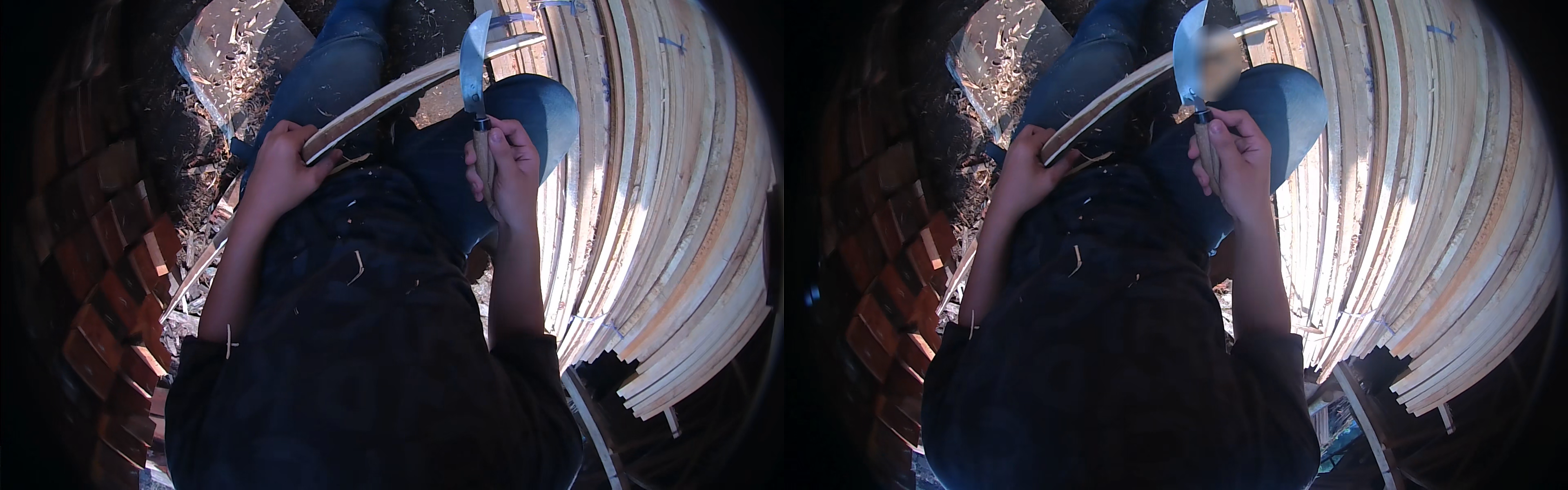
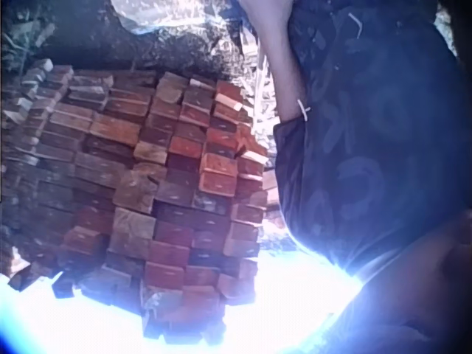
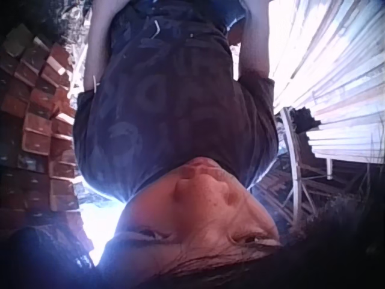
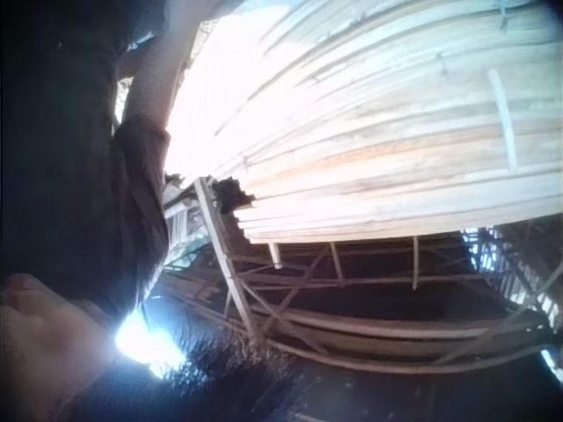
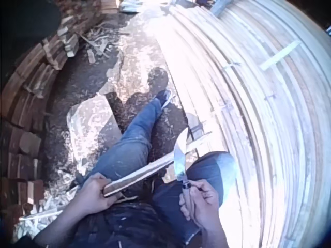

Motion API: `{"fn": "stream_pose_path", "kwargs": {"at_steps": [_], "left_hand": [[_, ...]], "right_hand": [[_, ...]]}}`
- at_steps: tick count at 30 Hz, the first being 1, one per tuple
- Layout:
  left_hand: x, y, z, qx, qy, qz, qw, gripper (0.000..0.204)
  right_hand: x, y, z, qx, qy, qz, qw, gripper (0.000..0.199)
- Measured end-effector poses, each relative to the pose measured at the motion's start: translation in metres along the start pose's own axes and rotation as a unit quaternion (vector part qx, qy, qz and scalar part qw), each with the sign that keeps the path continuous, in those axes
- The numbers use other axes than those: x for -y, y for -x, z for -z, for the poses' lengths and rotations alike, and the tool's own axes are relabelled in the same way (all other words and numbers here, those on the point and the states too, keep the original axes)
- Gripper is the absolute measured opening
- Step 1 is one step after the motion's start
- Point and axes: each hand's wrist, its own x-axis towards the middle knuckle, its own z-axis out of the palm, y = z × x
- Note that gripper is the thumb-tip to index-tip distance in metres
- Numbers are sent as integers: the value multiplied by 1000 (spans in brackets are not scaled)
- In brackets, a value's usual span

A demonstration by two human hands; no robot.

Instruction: The person sits on the ground and uses a curved knife to shave a long piece of wood held between their legs. They repeatedly scrape the knife along the wood's surface to remove thin shavings.

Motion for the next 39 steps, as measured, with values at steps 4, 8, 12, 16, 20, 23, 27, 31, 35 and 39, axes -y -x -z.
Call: {"fn": "stream_pose_path", "kwargs": {"at_steps": [4,8,12,16,20,23,27,31,35,39], "left_hand": [[-1,0,8,-3,15,-40,999,38],[-10,8,24,-16,26,-75,997,55],[-1,30,54,-106,-25,-61,992,60],[35,69,84,-6,-79,135,988,63],[66,102,89,212,-43,279,936,61],[81,110,78,214,-52,262,940,62],[96,109,58,164,4,228,960,31],[115,106,48,166,64,285,942,15],[112,106,47,158,45,272,948,13],[110,106,50,158,26,287,945,17]], "right_hand": [[11,1,7,-74,8,44,996,22],[18,-1,9,-108,85,44,989,22],[27,0,9,-111,123,53,985,23],[22,-9,3,-144,71,132,978,25],[14,-7,15,132,231,40,963,27],[18,-9,9,-39,119,76,989,27],[13,-8,11,31,194,74,978,27],[4,-6,2,6,124,124,985,30],[-3,0,0,-37,139,84,986,28],[18,-9,9,-108,91,115,983,26]]}}
